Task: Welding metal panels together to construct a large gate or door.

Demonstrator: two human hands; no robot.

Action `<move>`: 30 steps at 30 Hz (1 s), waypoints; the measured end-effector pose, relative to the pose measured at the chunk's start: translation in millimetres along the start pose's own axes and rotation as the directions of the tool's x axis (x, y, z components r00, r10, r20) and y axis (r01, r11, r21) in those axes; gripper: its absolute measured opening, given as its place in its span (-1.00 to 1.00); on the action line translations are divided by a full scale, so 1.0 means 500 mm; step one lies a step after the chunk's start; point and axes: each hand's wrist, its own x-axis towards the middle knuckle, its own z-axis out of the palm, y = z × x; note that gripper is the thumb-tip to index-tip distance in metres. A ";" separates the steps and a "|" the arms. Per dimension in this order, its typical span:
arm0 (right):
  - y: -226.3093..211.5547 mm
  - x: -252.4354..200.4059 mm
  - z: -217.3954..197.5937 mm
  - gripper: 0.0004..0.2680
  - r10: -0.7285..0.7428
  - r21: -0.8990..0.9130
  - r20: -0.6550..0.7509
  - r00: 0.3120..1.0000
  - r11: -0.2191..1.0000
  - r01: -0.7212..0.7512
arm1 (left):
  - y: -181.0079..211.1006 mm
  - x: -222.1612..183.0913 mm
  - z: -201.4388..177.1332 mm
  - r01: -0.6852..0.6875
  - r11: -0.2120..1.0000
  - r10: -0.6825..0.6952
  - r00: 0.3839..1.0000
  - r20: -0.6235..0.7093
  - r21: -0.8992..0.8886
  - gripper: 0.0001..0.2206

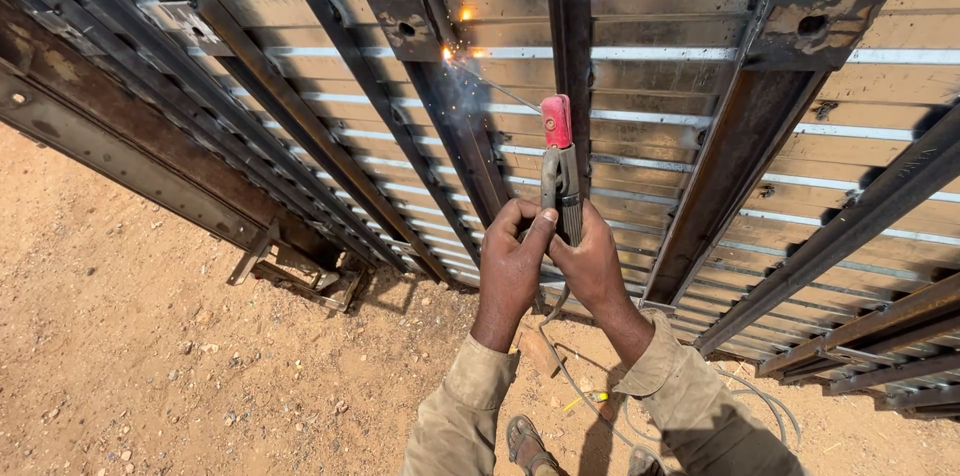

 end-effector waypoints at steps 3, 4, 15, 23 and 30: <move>0.002 -0.001 0.001 -0.69 0.004 -0.006 -0.006 1.000 1.000 -0.004 | 0.000 0.000 -0.002 -0.002 1.000 0.002 1.000 0.003 -0.003 -0.81; 0.002 -0.001 0.001 -0.70 0.015 -0.023 -0.011 1.000 1.000 -0.015 | 0.000 0.001 -0.002 0.002 1.000 -0.002 1.000 0.007 -0.004 -0.81; -0.011 -0.001 0.010 -0.70 -0.033 0.020 -0.016 0.999 0.999 0.033 | 0.001 0.000 -0.009 -0.012 1.000 0.012 1.000 0.010 -0.009 -0.80; 0.139 -0.075 0.024 -0.61 -0.167 0.097 -0.072 0.983 0.980 0.173 | -0.001 -0.055 -0.025 -0.016 0.992 0.031 0.992 0.119 -0.123 -0.86; 0.473 -0.371 -0.053 -0.45 0.311 -0.187 -0.010 0.950 0.933 -0.307 | -0.292 -0.254 -0.101 0.266 0.933 -0.349 0.828 0.438 0.242 -0.76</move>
